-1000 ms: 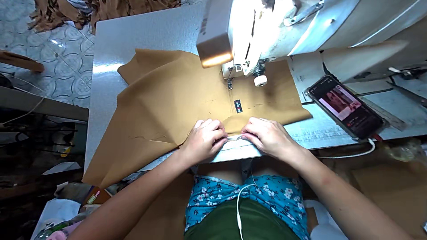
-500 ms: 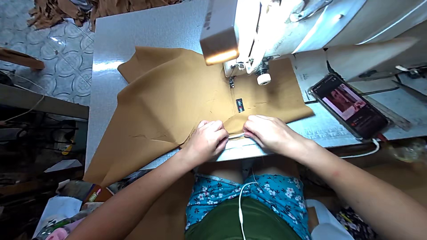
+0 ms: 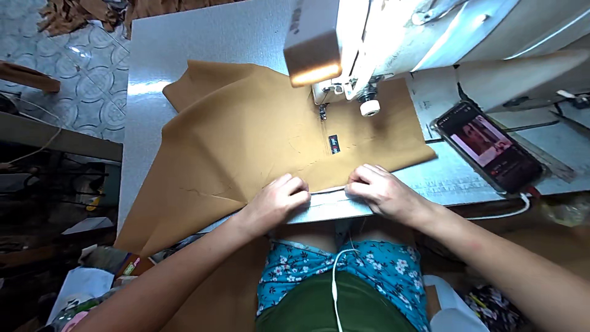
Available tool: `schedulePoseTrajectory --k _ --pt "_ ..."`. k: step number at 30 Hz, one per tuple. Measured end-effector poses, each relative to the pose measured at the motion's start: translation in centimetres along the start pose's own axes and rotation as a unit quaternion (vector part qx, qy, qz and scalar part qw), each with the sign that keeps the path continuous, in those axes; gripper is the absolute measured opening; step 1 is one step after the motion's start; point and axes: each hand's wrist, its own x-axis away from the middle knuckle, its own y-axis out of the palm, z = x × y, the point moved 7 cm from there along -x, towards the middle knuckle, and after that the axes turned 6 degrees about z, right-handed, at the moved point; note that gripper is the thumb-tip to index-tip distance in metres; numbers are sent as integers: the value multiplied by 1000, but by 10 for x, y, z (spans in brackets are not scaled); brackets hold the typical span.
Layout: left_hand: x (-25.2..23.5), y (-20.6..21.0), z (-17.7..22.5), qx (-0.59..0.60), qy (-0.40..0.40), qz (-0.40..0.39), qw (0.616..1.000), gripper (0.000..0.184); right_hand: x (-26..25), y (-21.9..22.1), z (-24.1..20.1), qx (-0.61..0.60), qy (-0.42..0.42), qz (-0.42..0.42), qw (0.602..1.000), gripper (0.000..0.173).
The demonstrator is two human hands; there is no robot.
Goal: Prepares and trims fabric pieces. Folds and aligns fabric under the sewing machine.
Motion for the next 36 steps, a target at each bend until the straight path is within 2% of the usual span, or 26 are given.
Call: schedulePoseTrajectory --k 3,5,6,9,14,18,23,26,29,36 --pt "0 0 -2 11 -35 9 999 17 3 1 1 3 13 -13 1000 25" --pt "-1 0 0 -7 -48 6 999 32 3 3 1 22 17 -9 1000 35" --pt "-2 1 1 -17 -50 6 999 35 2 2 2 31 17 2 999 34" --pt "-5 1 2 -21 -58 20 998 24 1 0 4 37 23 32 999 30" --pt "-10 -2 1 -21 -83 41 995 18 -2 1 7 32 54 36 997 29" --pt "-11 2 4 -48 -51 24 997 10 -5 2 7 51 50 35 997 22" --pt "-10 6 10 -55 14 -35 998 17 -3 -2 -3 80 -24 5 997 15" --pt "-11 6 10 -57 36 -44 997 16 0 -2 -9 114 -28 0 993 14" --pt "-11 6 8 -46 40 -45 997 16 1 -4 -10 120 -16 12 993 14" --pt "-9 4 1 12 17 8 1000 14 0 0 -9 116 -10 20 993 14"
